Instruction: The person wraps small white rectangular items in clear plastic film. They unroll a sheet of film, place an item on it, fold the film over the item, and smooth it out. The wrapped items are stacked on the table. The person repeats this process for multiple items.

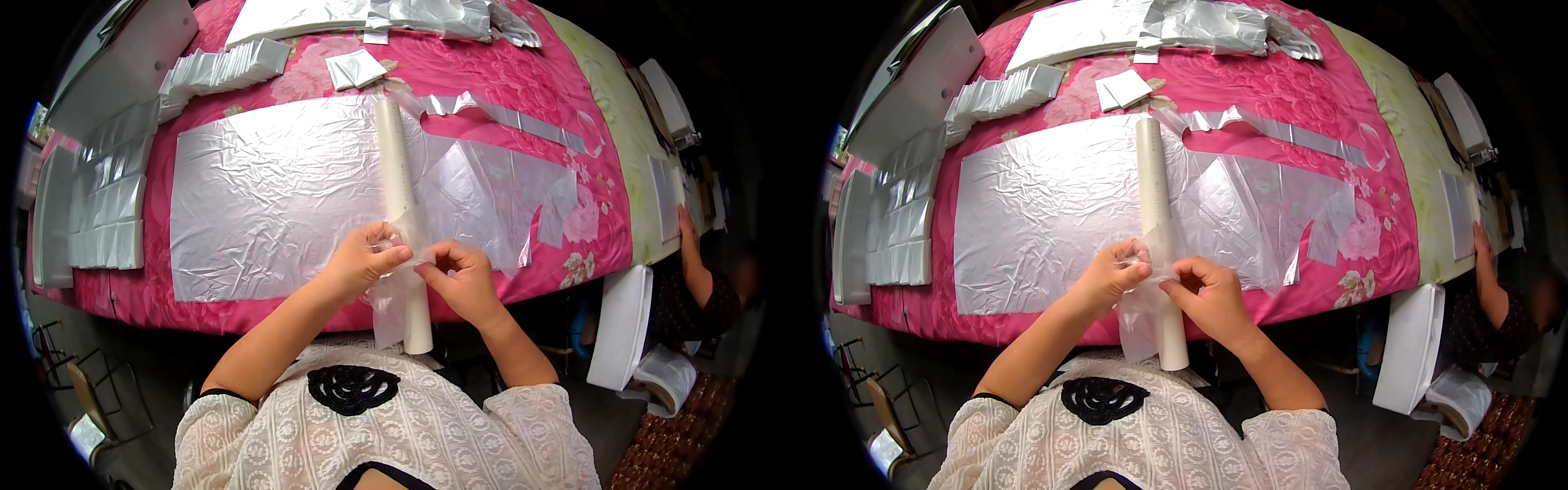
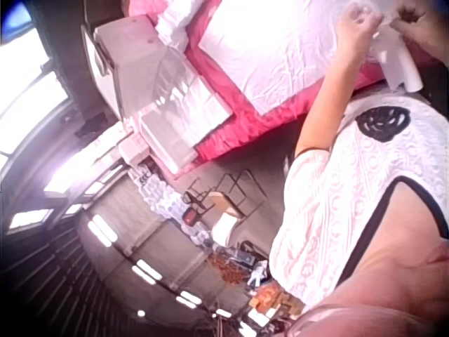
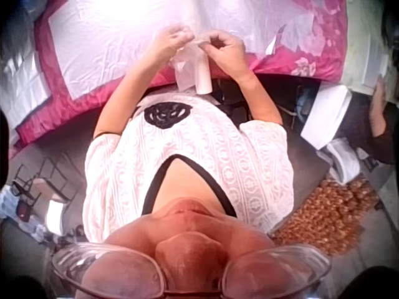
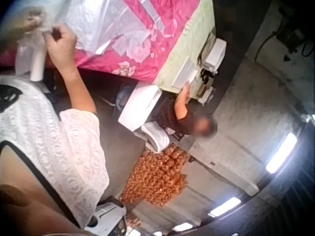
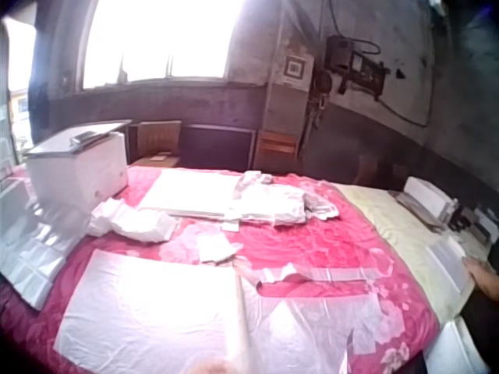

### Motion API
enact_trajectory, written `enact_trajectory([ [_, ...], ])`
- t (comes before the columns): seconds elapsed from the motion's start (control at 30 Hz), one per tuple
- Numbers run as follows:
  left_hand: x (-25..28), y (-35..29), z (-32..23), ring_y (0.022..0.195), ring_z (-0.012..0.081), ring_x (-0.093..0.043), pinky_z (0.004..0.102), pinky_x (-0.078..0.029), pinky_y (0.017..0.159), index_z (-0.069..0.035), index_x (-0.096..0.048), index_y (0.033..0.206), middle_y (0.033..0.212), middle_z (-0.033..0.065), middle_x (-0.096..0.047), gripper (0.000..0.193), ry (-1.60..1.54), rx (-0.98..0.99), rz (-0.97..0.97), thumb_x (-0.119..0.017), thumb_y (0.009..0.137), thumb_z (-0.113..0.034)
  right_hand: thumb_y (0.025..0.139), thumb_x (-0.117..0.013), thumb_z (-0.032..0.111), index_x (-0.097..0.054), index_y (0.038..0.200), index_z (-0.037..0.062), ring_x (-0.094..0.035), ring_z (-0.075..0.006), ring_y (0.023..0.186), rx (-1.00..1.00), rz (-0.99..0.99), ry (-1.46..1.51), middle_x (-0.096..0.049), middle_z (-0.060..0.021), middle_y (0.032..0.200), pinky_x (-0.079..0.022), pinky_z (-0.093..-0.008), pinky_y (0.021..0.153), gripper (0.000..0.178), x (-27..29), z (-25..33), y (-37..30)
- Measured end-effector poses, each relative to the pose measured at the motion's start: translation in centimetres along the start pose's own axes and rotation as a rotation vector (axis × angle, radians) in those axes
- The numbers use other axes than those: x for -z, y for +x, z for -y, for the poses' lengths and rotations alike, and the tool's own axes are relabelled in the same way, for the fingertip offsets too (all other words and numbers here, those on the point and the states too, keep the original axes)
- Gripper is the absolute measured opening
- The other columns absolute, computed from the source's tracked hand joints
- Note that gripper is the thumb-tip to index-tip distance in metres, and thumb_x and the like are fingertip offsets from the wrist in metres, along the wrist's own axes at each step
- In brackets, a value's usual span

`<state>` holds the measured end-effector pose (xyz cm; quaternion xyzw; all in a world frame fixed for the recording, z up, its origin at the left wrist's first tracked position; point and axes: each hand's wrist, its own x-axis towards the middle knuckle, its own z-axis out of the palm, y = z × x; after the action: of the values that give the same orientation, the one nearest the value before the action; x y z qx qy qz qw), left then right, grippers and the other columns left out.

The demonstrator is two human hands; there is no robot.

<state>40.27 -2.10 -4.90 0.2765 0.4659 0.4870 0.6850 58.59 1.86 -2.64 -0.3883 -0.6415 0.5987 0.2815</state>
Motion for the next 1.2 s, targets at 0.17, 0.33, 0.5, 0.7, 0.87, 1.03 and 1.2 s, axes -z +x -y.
enact_trajectory([
  [0.17,0.9,-0.1,-0.7,0.058,0.0041,-0.045,0.0198,-0.036,0.050,-0.005,-0.060,0.089,0.072,-0.0039,-0.055,0.023,-0.027,0.095,-0.059,-0.071,0.080,-0.023,0.082,-0.065,0.004,-0.060,0.087,0.0055,-0.054,-0.0060,0.065,0.025,-0.252,0.316,-0.060,0.0008,0.079,-0.046,-0.0199,0.059,0.008,8.2,-1.9,0.5],
  [0.33,1.0,0.2,-0.3,0.055,0.0022,-0.043,0.0181,-0.032,0.047,-0.007,-0.059,0.088,0.070,-0.0048,-0.053,0.018,-0.021,0.100,-0.044,-0.069,0.083,-0.020,0.083,-0.065,0.009,-0.055,0.091,0.0088,-0.054,-0.0090,0.060,-0.034,-0.678,0.339,-0.057,0.0013,0.074,-0.046,-0.0212,0.054,0.012,22.6,-5.5,-0.4],
  [0.5,0.7,0.7,-0.1,0.059,0.0024,-0.045,0.0184,-0.036,0.052,-0.007,-0.061,0.088,0.073,-0.0043,-0.056,0.015,0.058,0.077,-0.050,-0.067,0.084,-0.020,0.086,-0.061,0.015,-0.058,0.096,0.0084,-0.051,-0.0046,0.065,0.005,-1.300,-0.176,-0.058,0.0030,0.079,-0.039,-0.0178,0.055,0.012,31.9,-8.1,-4.9],
  [0.7,1.2,0.5,-0.3,0.061,0.0029,-0.047,0.0191,-0.038,0.054,-0.008,-0.060,0.088,0.073,-0.0041,-0.056,0.015,0.118,0.116,-0.087,-0.067,0.084,-0.020,0.082,-0.068,0.020,-0.063,0.081,0.0012,-0.058,-0.0068,0.064,-0.258,-0.106,-0.507,-0.063,-0.0016,0.070,-0.047,-0.0214,0.059,0.019,6.9,0.9,-4.6],
  [0.87,1.7,-0.2,-2.1,0.057,0.0040,-0.046,0.0202,-0.038,0.053,-0.007,-0.060,0.086,0.069,-0.0040,-0.054,0.014,0.215,0.057,-0.078,-0.066,0.084,-0.019,0.067,-0.073,0.042,-0.064,0.079,0.0009,-0.064,-0.0226,0.061,-0.324,0.267,-0.697,-0.065,-0.0102,0.066,-0.049,-0.0324,0.058,0.044,-0.6,1.2,-5.0],
  [1.03,10.1,-3.7,-5.7,0.057,0.0047,-0.048,0.0202,-0.041,0.053,-0.006,-0.061,0.085,0.068,-0.0036,-0.054,0.018,0.312,0.059,-0.092,-0.069,0.082,-0.022,0.069,-0.070,0.039,-0.064,0.081,-0.0006,-0.063,-0.0242,0.060,-0.433,0.218,-0.570,-0.064,-0.0116,0.067,-0.048,-0.0338,0.058,0.041,0.4,1.3,-5.1],
  [1.2,19.6,-8.7,-8.5,0.052,0.0028,-0.044,0.0186,-0.035,0.049,-0.007,-0.061,0.082,0.064,-0.0044,-0.053,0.012,0.464,0.105,-0.395,-0.068,0.081,-0.017,0.069,-0.070,0.037,-0.064,0.083,-0.0008,-0.063,-0.0230,0.060,-0.453,0.201,-0.552,-0.064,-0.0108,0.067,-0.048,-0.0324,0.058,0.041,1.0,1.1,-5.5],
])
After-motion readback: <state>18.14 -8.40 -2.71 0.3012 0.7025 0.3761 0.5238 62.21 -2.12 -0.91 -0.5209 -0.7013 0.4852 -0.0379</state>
